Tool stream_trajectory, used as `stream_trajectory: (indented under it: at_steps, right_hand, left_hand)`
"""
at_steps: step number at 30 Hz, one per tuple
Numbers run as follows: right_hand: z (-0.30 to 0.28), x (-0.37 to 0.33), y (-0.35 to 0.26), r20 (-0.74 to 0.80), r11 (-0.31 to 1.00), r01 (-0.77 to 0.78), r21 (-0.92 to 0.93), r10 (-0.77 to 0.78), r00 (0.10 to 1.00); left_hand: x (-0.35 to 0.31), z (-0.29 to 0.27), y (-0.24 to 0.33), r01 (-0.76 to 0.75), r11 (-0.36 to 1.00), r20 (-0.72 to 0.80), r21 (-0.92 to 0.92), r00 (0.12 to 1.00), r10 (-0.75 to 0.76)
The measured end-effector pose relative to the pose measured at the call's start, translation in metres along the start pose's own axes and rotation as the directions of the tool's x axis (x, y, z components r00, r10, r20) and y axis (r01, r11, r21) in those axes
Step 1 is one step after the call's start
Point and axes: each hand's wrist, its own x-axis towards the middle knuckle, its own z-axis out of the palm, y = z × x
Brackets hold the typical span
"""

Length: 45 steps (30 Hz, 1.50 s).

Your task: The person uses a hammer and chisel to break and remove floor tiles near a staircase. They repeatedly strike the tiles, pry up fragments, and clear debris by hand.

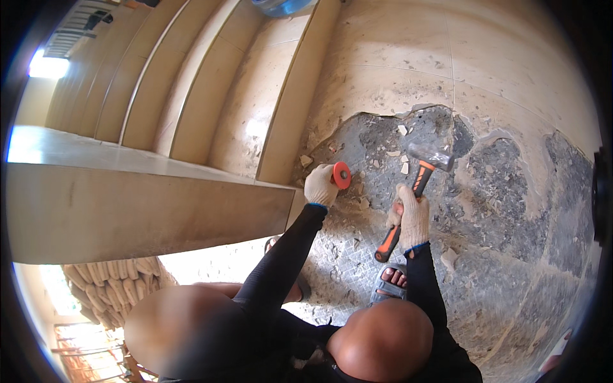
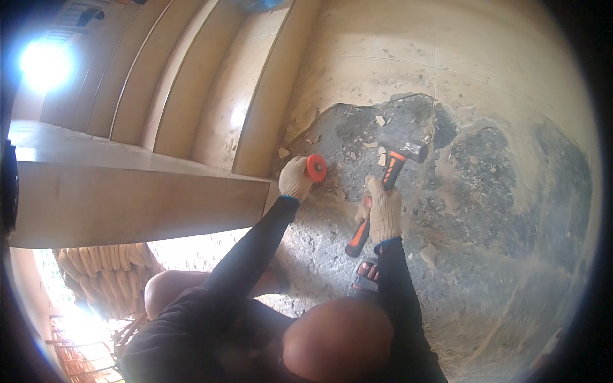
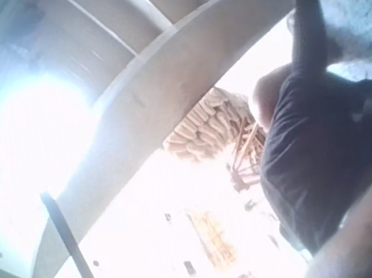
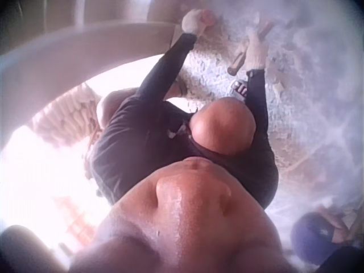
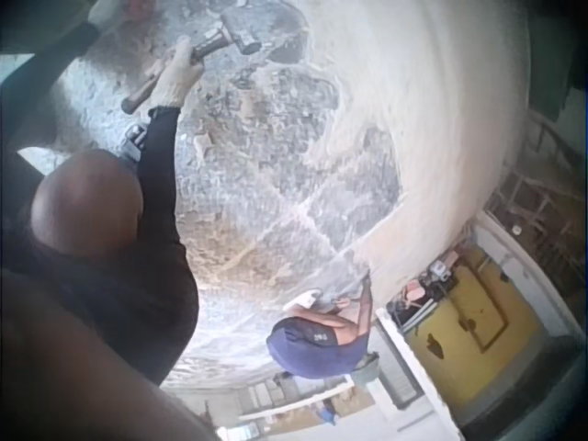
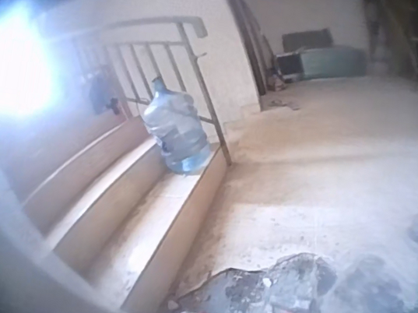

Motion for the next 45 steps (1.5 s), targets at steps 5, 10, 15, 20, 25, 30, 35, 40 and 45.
stream_trajectory:
  at_steps: [5,10,15,20,25,30,35,40,45]
  right_hand:
    - [0.031,0.017,0.070,0.051,0.959,-0.131,-0.250,0.148,0.988]
    - [0.012,0.020,0.078,0.102,0.926,-0.286,-0.247,0.319,0.942]
    - [0.018,0.010,0.048,-0.020,0.994,-0.106,0.003,0.106,0.994]
    - [0.038,0.018,0.068,0.048,0.877,-0.168,-0.450,0.212,0.976]
    - [0.010,0.014,0.077,0.123,0.880,-0.197,-0.433,0.274,0.954]
    - [0.001,0.002,0.066,-0.017,0.862,-0.250,-0.441,0.270,0.963]
    - [-0.001,0.001,0.046,-0.082,0.861,-0.335,-0.383,0.329,0.941]
    - [-0.004,0.005,0.038,-0.105,0.869,-0.341,-0.359,0.326,0.940]
    - [-0.008,0.002,0.039,-0.108,0.840,-0.303,-0.450,0.286,0.952]
  left_hand:
    - [-0.002,0.002,0.000,0.027,0.999,-0.032,-0.025,0.999,-0.028]
    - [-0.001,-0.001,0.001,0.021,0.998,0.010,0.067,1.000,-0.022]
    - [-0.003,0.002,0.002,0.004,0.997,-0.006,0.078,1.000,-0.004]
    - [-0.002,0.005,0.002,-0.009,0.989,0.060,0.146,0.998,0.001]
    - [-0.010,0.002,0.000,-0.034,0.991,0.007,0.130,0.999,0.033]
    - [-0.024,0.000,0.000,-0.056,0.997,-0.103,0.056,0.993,0.062]
    - [-0.005,0.003,0.005,-0.014,1.000,-0.126,0.005,0.992,0.015]
    - [0.041,-0.017,-0.006,0.240,0.959,-0.201,-0.151,0.942,-0.268]
    - [0.017,-0.013,0.013,0.317,0.948,-0.206,-0.031,0.926,-0.317]
